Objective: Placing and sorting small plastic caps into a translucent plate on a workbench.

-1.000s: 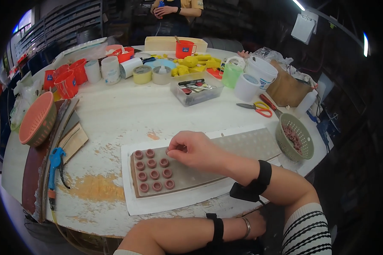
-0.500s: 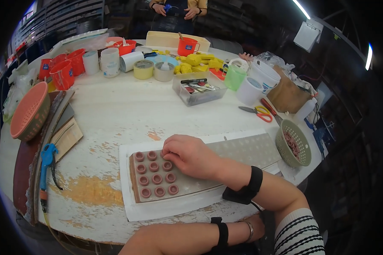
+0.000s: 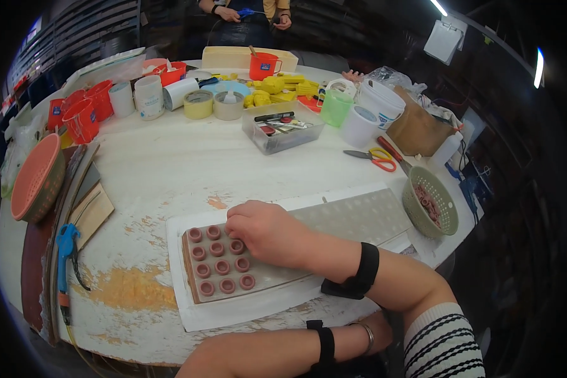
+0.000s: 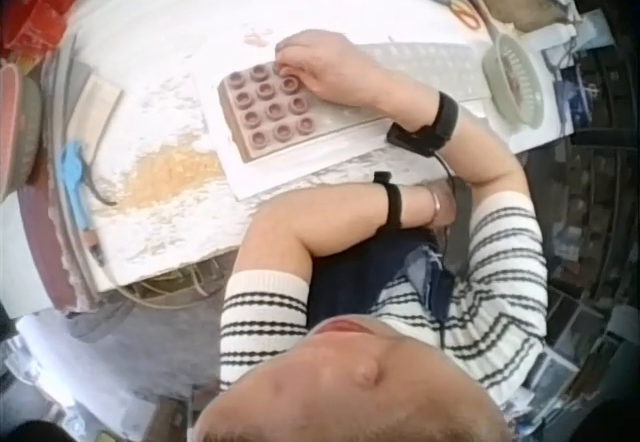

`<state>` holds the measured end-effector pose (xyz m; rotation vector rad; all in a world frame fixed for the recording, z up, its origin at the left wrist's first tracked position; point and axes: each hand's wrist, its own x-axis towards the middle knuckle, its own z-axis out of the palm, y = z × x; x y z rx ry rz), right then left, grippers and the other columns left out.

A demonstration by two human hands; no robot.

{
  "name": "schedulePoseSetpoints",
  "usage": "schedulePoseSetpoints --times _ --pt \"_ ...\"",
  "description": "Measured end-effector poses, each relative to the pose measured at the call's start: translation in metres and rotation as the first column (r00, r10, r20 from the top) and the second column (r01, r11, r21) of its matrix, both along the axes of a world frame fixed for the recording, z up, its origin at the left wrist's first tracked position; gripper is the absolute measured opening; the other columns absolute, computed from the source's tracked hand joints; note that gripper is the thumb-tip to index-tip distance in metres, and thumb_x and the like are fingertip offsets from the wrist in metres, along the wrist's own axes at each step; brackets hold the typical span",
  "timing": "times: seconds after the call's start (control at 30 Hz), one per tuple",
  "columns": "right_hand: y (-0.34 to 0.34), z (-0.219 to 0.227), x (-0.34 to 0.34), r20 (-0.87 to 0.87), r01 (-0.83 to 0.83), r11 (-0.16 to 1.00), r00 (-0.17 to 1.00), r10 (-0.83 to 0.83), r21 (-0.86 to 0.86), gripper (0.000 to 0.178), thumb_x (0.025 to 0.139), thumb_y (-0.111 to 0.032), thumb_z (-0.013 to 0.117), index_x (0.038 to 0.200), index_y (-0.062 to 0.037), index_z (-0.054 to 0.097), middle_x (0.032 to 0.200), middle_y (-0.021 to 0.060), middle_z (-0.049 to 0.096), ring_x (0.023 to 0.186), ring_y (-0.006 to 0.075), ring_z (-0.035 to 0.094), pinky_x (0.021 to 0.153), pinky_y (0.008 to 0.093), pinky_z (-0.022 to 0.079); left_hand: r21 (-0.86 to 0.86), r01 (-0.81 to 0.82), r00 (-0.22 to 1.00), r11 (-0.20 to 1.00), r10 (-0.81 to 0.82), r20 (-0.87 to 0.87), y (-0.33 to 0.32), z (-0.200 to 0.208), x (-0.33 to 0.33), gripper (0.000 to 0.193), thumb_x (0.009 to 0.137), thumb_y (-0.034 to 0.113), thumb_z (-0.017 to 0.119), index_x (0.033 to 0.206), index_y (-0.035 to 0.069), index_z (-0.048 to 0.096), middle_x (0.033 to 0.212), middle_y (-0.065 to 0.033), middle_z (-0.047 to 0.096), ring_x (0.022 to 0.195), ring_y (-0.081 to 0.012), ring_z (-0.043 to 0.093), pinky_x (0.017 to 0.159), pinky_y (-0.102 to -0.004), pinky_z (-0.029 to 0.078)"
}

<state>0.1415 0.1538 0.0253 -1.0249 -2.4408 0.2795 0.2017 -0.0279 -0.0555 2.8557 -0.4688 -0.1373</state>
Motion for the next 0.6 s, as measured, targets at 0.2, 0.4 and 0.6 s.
schedulePoseSetpoints --times 0.2,0.4,0.6 --pt "-0.007 0.006 0.017 0.013 0.044 0.998 0.999 -0.045 0.034 0.016 0.088 -0.003 0.067 0.104 -0.0041 0.068 0.111 0.012 0.067 0.103 0.0331 0.065 0.086 0.0401 0.053 0.012 0.027 1.0 1.0 -0.027 -0.006 -0.007 0.006 -0.001 0.023 0.081 0.025 0.072 0.098 0.01 0.079 0.107 -0.0121 0.075 0.111 -0.0303 0.067 0.1 -0.0445 0.046" --pt "-0.001 0.044 0.14 -0.122 0.448 0.89 0.891 -0.437 0.089 0.018 0.09 -0.003 0.065 0.108 -0.0014 0.069 0.104 0.0165 0.068 0.096 0.0317 0.066 0.085 0.037 0.053 -0.054 -0.062 0.995 0.997 0.057 -0.077 0.004 0.011 -0.004 0.026 0.082 0.03 0.075 0.099 0.01 0.079 0.103 -0.0114 0.076 0.104 -0.029 0.07 0.092 -0.0433 0.051" --pt "-0.062 0.018 0.47 -0.042 0.903 0.424 0.427 -0.903 0.068 0.022 0.09 -0.013 0.063 0.102 0.0038 0.069 0.089 0.0131 0.07 0.082 0.0227 0.066 0.076 0.0347 0.053 -0.014 -0.126 0.987 0.992 0.124 -0.107 0.023 0.011 -0.017 0.028 0.087 0.035 0.071 0.102 0.013 0.079 0.104 -0.0062 0.075 0.11 -0.0283 0.067 0.091 -0.042 0.051"
